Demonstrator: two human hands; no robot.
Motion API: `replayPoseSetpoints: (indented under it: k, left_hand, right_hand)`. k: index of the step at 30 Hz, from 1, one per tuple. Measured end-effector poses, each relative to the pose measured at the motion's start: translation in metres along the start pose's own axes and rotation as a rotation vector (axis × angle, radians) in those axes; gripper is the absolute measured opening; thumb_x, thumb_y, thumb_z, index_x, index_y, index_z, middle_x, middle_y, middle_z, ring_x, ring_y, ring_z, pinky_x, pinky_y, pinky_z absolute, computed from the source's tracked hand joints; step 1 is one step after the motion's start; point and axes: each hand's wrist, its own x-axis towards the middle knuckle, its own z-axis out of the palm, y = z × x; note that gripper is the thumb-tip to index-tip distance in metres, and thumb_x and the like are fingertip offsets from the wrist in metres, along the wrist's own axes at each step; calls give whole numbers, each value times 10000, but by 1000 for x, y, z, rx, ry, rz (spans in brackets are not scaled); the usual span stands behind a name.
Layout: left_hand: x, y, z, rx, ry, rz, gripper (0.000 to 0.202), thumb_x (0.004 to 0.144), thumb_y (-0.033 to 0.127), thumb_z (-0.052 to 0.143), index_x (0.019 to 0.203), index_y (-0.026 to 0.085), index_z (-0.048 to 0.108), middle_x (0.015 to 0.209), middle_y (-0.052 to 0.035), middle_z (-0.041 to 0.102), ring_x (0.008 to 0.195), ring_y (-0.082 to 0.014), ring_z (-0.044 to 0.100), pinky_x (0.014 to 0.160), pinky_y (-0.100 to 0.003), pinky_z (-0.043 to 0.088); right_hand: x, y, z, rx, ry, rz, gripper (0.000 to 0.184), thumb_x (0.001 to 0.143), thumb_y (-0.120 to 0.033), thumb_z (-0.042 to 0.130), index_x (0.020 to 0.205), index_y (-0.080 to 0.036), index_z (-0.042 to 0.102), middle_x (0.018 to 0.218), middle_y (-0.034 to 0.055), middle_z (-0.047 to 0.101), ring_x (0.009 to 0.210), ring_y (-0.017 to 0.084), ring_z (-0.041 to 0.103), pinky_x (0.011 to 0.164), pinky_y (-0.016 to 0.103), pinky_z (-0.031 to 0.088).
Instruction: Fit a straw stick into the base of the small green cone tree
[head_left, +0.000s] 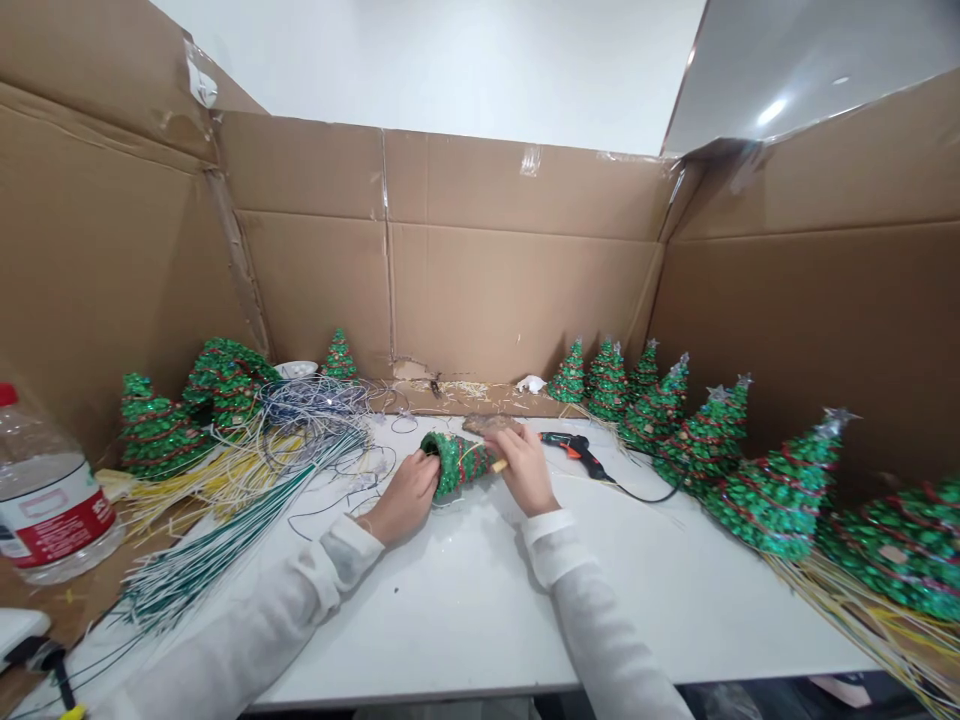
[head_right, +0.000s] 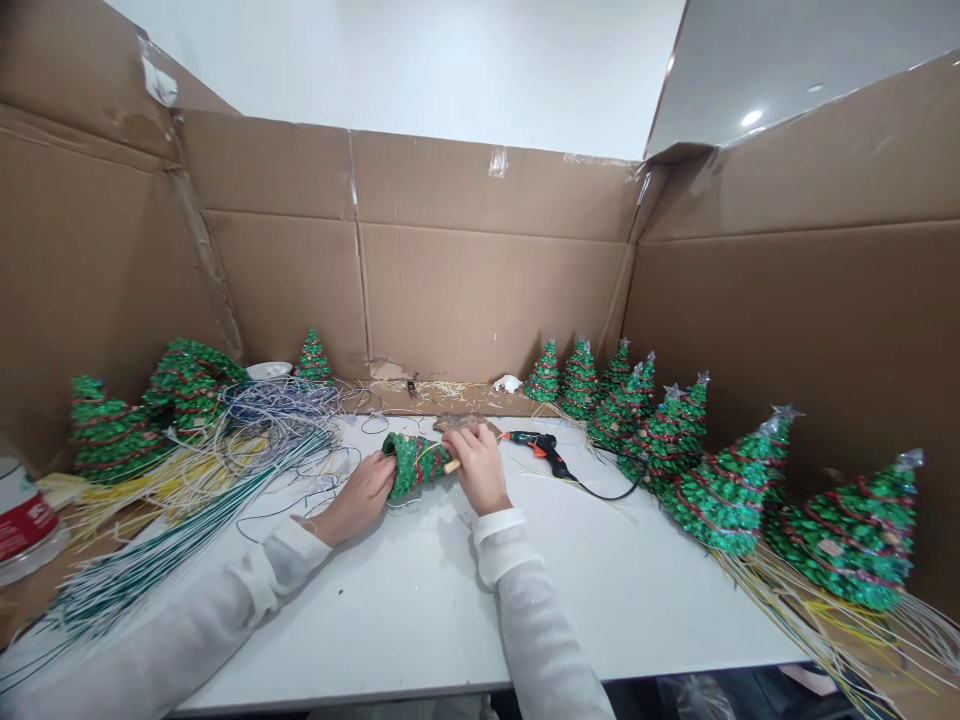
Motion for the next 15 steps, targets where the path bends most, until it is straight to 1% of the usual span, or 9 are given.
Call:
replayPoseSetpoints:
  k: [3,5,10,15]
  left_hand:
    - [-1,-1,1,44,10,41,221,887,160,299,786,175,495,809,-68,517,792,-209,445,732,-357,392]
    - [-2,0,1,57,6,55,228,896,165,286,790,174,488,809,-67,511,786,-206,443,727,-353,390]
    - [-2,3,0,36,34,36,248,914,189,268,776,179,475,790,-53,495,777,-195,431,714,-341,378]
    - [-1,7,-3,60,60,8,282,923,219,254,744,182,470,749,-40,491,761,-196,419,720,-352,369]
  right_hand:
    - [-1,5,-3,1,3,20,197,878,-165,419,905,-198,612,782,44,585,784,203,403,715,312,332]
    - [-2,3,-2,8,-9,15,221,867,-127,402,916,-195,606,774,44,570,786,206,400,708,309,332]
    - [-2,-5,1,20,-51,-3,259,827,-71,376,914,-189,591,758,42,532,751,202,408,655,297,323]
    - [-2,-3,-1,40,-51,11,304,776,-27,366,927,-192,571,799,34,522,785,191,432,666,275,338]
